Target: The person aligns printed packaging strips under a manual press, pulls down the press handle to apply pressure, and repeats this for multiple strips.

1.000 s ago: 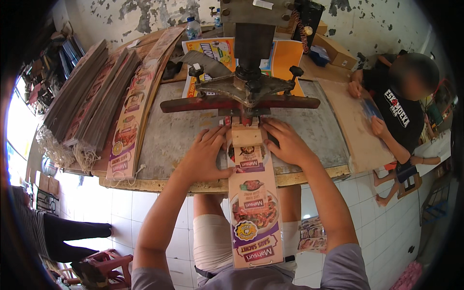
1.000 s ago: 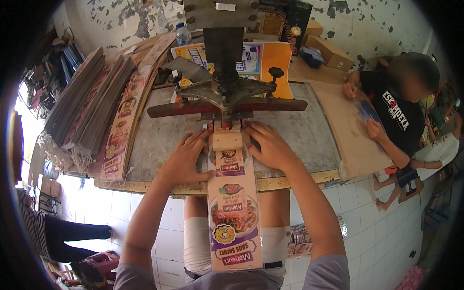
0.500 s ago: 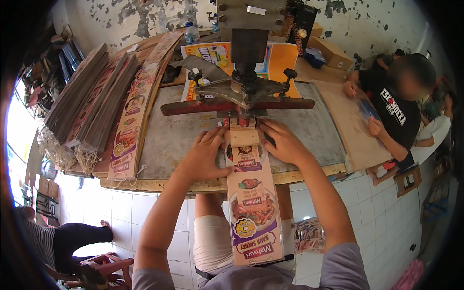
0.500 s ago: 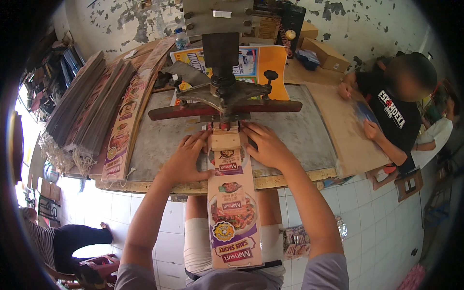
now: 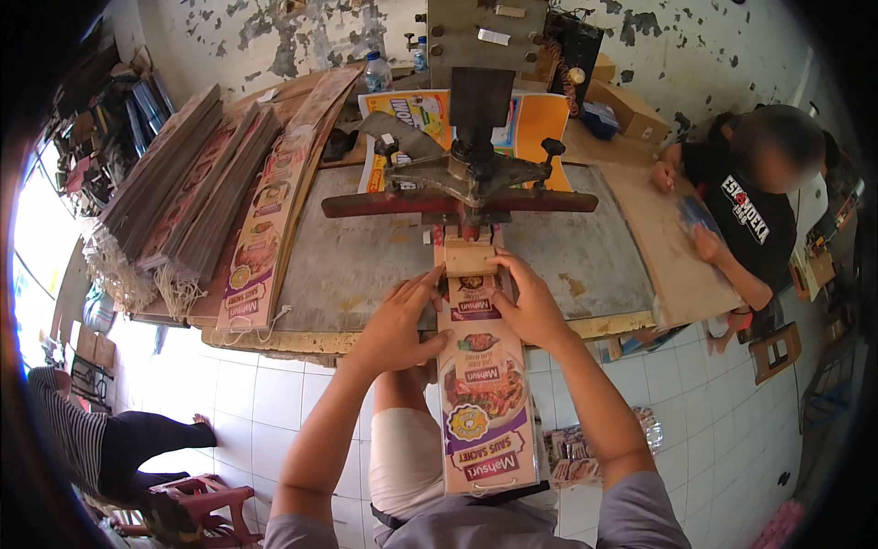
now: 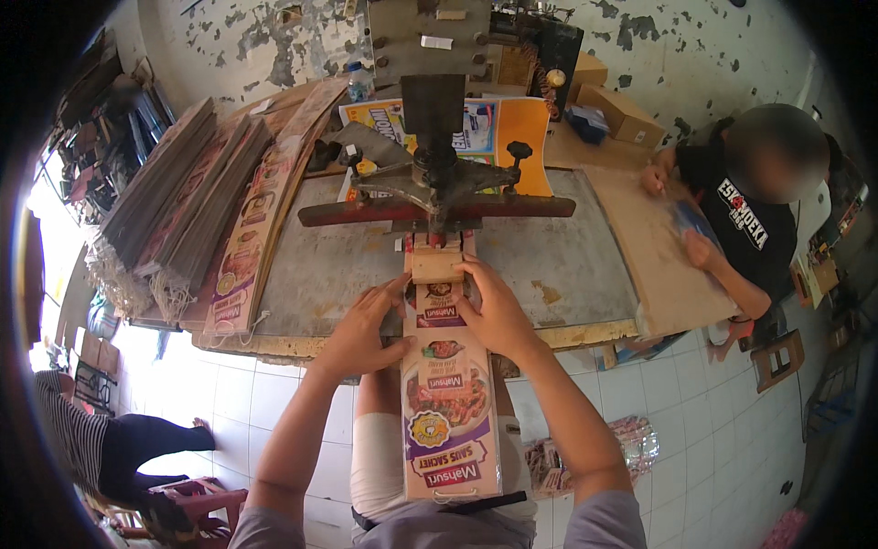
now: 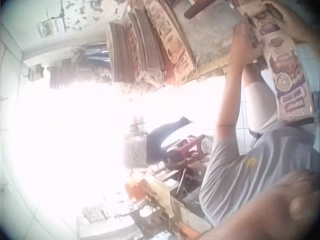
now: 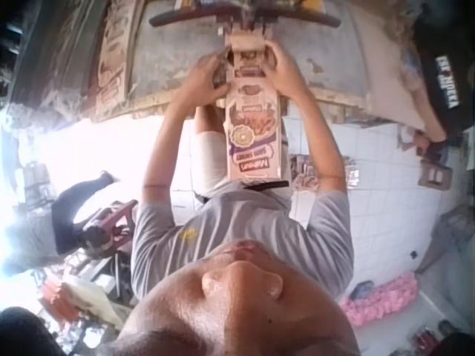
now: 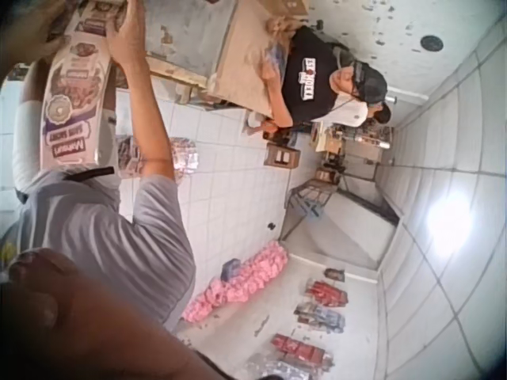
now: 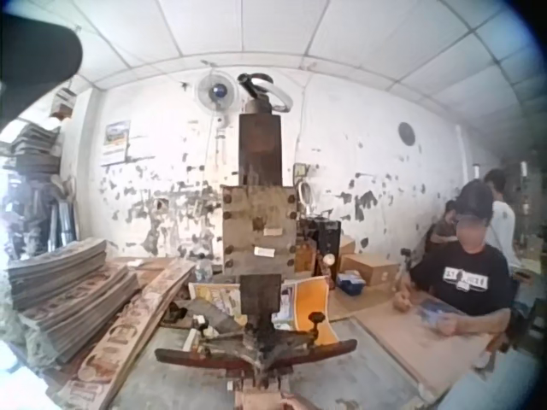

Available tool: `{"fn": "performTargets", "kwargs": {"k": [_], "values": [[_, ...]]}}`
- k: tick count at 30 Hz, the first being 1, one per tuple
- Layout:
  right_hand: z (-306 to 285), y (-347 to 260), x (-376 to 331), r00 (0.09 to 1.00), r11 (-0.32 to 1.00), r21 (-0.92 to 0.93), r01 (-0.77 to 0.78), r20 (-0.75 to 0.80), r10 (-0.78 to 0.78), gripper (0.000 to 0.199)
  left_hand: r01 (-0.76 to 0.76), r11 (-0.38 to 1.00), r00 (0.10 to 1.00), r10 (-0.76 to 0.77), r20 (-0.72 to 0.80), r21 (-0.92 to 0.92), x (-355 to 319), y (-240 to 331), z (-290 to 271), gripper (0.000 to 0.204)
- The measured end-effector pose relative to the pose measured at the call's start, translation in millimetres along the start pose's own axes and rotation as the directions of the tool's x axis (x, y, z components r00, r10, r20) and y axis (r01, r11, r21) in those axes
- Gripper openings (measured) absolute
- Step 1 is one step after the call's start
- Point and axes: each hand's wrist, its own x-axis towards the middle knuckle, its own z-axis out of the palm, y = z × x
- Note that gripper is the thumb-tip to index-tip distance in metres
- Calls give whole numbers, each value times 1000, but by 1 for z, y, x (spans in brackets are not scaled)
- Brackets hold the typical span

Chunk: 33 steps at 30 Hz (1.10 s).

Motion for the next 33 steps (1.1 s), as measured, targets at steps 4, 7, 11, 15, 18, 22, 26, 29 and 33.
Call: {"fn": "performTargets", "kwargs": {"k": [4,7,11,15,18,22,26,29,33], "values": [[2,0,-6,997,998,13,57,-46,-57,52,-46,998,998,49,-49,52,-5,6,0,86],[-11,-12,-25,1000,998,56,-17,11,16,60,-78,997,995,78,-55,-1,-31,20,2,76],[-47,-42,-72,991,1000,17,-11,133,9,62,-94,984,996,92,-20,-151,-81,45,3,55],[-100,-5,-110,992,994,-100,-53,-116,41,55,16,1000,982,-20,-189,-20,-123,31,4,43],[-164,56,-115,876,954,-140,-265,-449,178,50,199,951,907,-88,-413,235,-148,2,4,46],[-263,171,-131,761,830,-344,-438,-634,139,52,312,881,857,-98,-507,357,-165,-37,17,66],[-300,220,-139,719,750,-393,-532,-677,155,59,322,852,841,-57,-538,413,-169,-52,39,77],[-292,220,-139,669,686,-404,-605,-725,163,63,351,844,792,-36,-609,406,-166,-65,57,81],[-242,187,-141,675,646,-536,-543,-737,-44,63,349,831,739,40,-672,432,-156,-77,71,79]]}}
